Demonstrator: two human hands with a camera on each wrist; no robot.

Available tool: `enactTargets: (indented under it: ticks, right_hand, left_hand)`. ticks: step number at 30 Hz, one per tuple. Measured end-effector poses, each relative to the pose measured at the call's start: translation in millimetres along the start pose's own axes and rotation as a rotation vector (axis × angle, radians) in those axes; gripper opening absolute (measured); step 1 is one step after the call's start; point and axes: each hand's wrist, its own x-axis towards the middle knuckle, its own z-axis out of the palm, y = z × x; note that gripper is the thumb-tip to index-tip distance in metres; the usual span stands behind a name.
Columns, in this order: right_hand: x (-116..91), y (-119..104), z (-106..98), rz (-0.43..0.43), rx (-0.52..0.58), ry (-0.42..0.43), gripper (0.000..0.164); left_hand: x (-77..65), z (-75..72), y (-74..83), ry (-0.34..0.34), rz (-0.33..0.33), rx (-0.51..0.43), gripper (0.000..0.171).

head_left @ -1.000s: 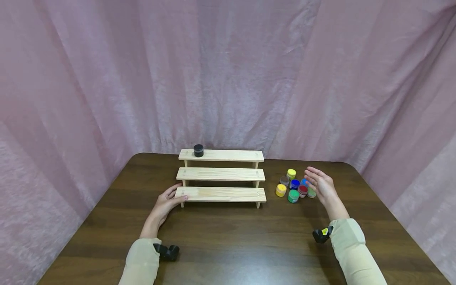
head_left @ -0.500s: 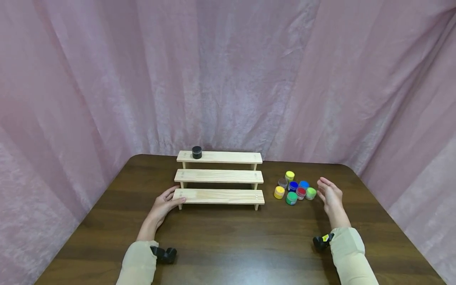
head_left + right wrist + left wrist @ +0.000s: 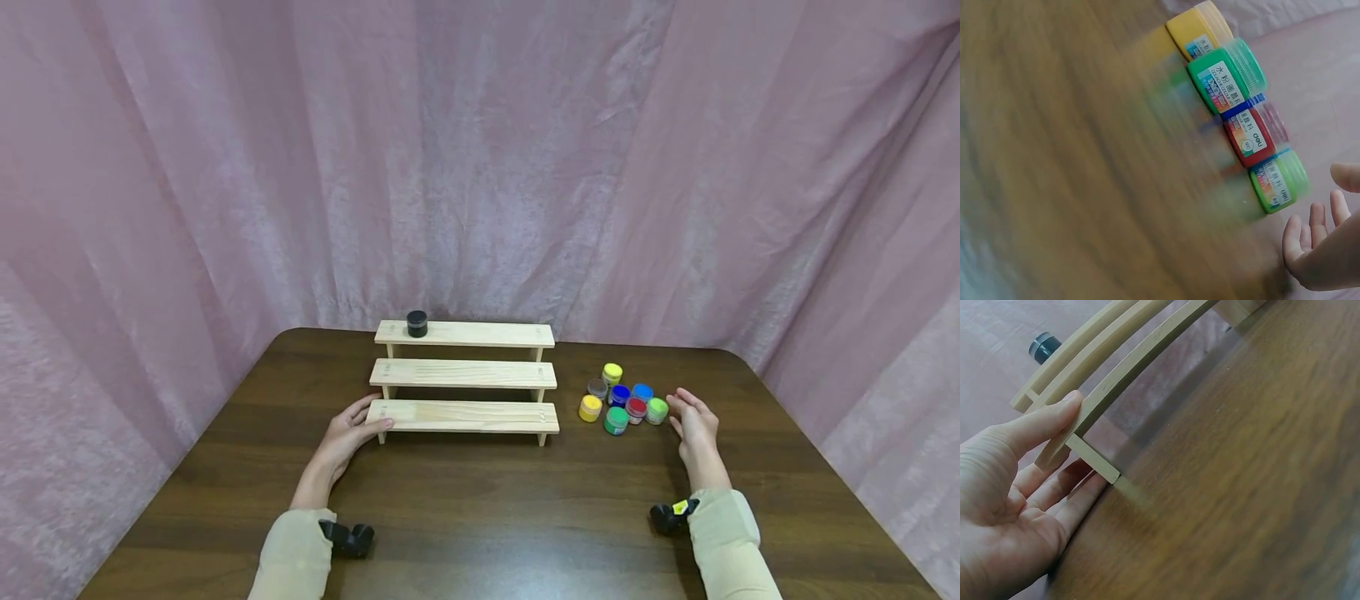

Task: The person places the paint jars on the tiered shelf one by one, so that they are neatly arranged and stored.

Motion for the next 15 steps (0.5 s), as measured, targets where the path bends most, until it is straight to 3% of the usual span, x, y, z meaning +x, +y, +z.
enactTargets:
  ticks: [2,7,11,15]
  right_hand:
    - [2,3,0,0.022,0.043,0.007,0.028]
    - [4,8,4,-0.019,0.05,-0.008,0.017]
    - [3,11,5,-0.049,-0.007,-0.013,0.035]
    - [1,13,1,-0.061,-0.004,-0.039,0.019]
  left_hand:
    - [0.2,-0.5,0.2,0.003,-0.003,0.001,0.074]
    - [0.7,-2.2,0.9,0.013,-0.005,0.013,0.075]
    - [0.4,-1.3,1.0,0.005,-0.008,0.014,0.075]
    - [0.5,0.2,0.7,0.004,-0.011,0.007,0.075]
